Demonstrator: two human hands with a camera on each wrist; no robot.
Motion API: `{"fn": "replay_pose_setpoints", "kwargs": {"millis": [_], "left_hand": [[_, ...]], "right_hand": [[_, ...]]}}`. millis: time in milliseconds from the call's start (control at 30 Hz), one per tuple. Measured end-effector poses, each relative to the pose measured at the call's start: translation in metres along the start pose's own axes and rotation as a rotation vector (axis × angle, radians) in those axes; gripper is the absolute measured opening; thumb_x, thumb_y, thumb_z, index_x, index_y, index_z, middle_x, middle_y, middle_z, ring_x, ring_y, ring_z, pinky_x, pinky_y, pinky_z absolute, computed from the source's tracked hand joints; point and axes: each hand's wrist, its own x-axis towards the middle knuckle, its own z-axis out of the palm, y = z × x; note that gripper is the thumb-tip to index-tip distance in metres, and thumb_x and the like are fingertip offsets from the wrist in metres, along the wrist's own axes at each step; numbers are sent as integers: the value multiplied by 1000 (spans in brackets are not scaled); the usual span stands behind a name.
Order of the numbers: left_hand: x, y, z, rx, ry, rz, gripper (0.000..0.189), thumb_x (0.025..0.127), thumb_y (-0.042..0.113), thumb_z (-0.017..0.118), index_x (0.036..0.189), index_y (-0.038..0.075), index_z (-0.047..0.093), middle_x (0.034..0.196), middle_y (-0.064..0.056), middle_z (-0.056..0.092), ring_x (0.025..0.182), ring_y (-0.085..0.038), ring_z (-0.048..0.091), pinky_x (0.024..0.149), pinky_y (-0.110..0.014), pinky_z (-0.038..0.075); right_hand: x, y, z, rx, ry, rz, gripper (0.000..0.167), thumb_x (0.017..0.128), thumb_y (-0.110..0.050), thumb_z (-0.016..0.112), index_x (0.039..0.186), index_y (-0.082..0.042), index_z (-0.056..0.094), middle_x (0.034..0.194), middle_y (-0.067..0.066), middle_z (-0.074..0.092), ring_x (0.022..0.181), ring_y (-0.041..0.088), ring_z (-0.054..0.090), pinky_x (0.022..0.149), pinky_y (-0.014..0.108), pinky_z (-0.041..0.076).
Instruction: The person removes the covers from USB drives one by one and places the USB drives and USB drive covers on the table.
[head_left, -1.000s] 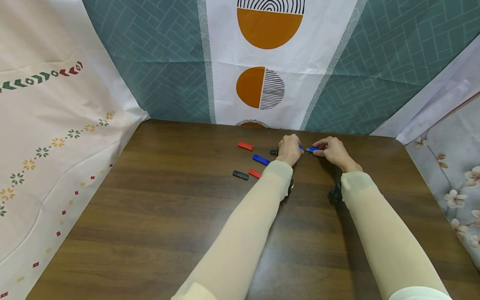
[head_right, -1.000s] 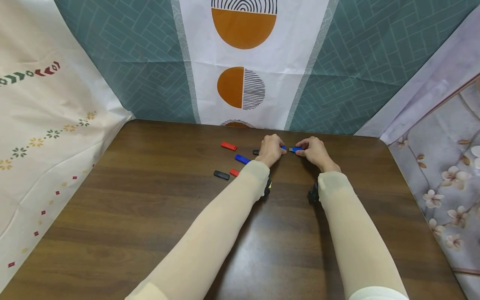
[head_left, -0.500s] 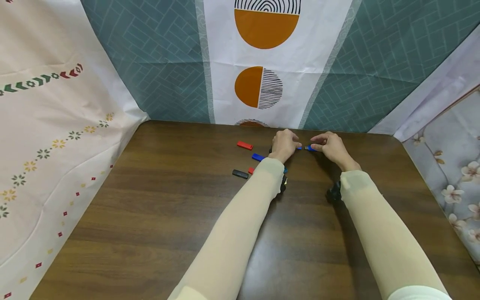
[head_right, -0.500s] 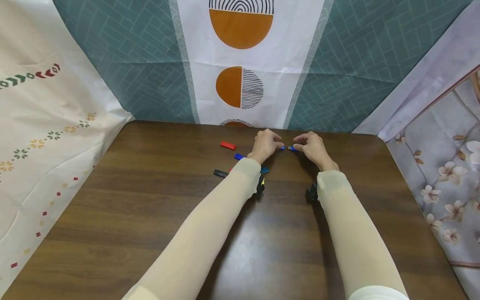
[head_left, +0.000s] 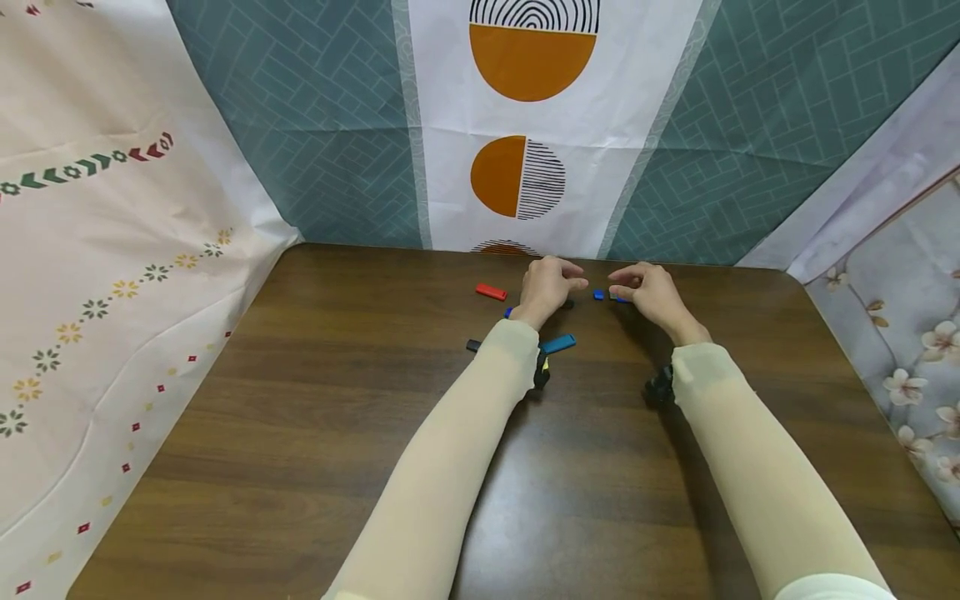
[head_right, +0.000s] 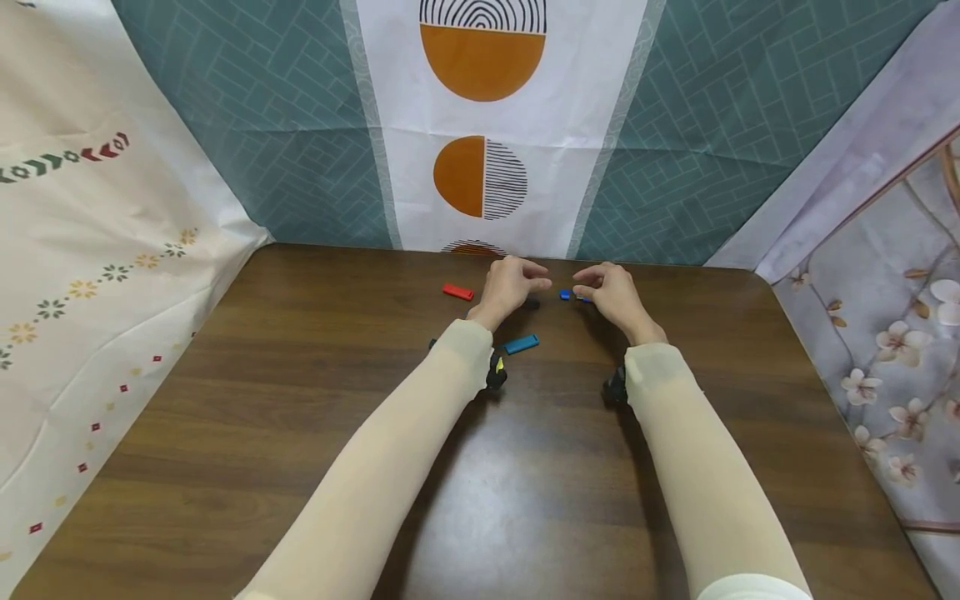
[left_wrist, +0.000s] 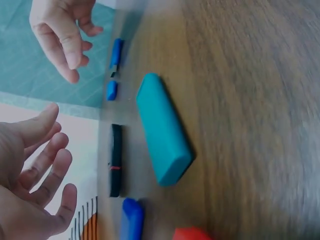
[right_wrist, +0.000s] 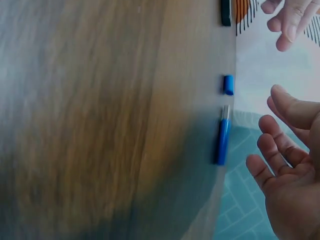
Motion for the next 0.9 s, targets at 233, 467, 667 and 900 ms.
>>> {"fn": "replay_pose_setpoints", "kwargs": {"millis": [233, 467, 667, 900], "left_hand": [[-7, -4, -15, -53, 0, 31, 29, 97, 34, 75, 122, 20, 80, 124, 3, 74, 121, -19, 64, 98, -32, 53], [-14, -11, -26, -60, 10, 61, 34, 96, 34, 76, 125, 17, 78, 122, 0, 74, 104, -17, 67, 85, -29, 55], [-20, -20, -38, -35, 19, 63, 36, 95, 29, 78, 128, 16, 76, 111, -1, 76, 96, -17, 67, 80, -28, 55], [-26, -24, -46, -19, -4, 59, 37, 95, 31, 77, 130, 18, 75, 112, 1, 75, 98, -16, 67, 83, -28, 55]], "right_hand": [[3, -10, 9, 5, -27, -31, 36, 104, -17, 67, 134, 2, 66, 130, 21, 59, 106, 36, 54, 88, 47, 47], [6, -17, 24, -4, -45, -73, 33, 102, -11, 69, 131, 3, 67, 120, 20, 61, 99, 33, 52, 83, 44, 44], [11, -24, 44, -47, -116, -110, 32, 100, -7, 71, 130, 2, 68, 124, 16, 59, 99, 30, 46, 84, 42, 42], [14, -28, 52, -63, -116, -121, 33, 99, -6, 72, 130, 3, 68, 126, 16, 59, 103, 32, 46, 86, 44, 42]]}}
